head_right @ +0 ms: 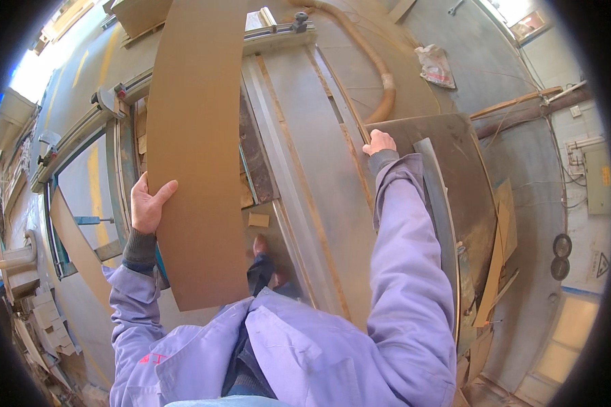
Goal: The person picks up a large cardboard sheet, walks to a cutting machine, and feeds it through to trim the edges. They then handle a smaller cut piece, aligning it on the machine and pushing it through again. The person repeats this process with additional pieces, moving them between the machine and nearby surfaces.
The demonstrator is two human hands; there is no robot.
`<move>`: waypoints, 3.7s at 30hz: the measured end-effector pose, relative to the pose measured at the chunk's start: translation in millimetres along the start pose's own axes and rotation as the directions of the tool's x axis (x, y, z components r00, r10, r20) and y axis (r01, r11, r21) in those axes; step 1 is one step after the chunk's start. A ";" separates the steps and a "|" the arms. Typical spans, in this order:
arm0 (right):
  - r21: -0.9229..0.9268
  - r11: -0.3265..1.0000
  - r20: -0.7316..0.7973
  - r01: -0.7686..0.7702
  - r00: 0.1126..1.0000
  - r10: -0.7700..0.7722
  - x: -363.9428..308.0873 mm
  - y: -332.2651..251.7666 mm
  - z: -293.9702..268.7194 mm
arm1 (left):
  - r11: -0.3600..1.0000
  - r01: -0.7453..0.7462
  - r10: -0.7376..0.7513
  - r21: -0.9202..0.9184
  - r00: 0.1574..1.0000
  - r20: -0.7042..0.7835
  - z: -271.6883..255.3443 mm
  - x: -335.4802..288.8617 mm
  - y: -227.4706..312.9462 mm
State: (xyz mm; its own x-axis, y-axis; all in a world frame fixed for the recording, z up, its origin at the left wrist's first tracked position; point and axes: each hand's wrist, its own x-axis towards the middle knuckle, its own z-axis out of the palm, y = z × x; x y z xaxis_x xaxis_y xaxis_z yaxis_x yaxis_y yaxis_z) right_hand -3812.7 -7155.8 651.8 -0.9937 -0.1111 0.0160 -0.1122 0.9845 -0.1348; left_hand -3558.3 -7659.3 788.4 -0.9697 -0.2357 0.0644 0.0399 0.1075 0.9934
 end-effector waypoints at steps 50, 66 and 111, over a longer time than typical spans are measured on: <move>0.889 -0.326 0.315 -0.321 0.946 -0.071 -329.6 -173.1 -23.5 | 0.836 -0.113 -0.151 0.536 0.893 0.423 -3.3 -183.6 45.8; 0.622 -0.763 0.405 -0.178 0.907 0.118 -368.6 -209.3 -67.2 | 0.558 -0.547 0.053 0.625 0.775 0.630 17.8 -239.1 95.4; 0.304 -0.923 -0.013 -0.236 0.968 -0.252 -414.8 -74.8 11.8 | 0.135 -0.810 0.122 0.571 0.586 0.801 147.0 -314.3 98.8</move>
State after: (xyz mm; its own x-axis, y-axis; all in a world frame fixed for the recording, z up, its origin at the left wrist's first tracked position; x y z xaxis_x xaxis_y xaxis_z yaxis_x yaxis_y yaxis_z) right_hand -3392.1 -7184.9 643.6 -0.9334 -0.3534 0.0623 0.3377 -0.9238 -0.1802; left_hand -3285.1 -7432.6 852.4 -0.7562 0.6491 0.0825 0.6529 0.7570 0.0276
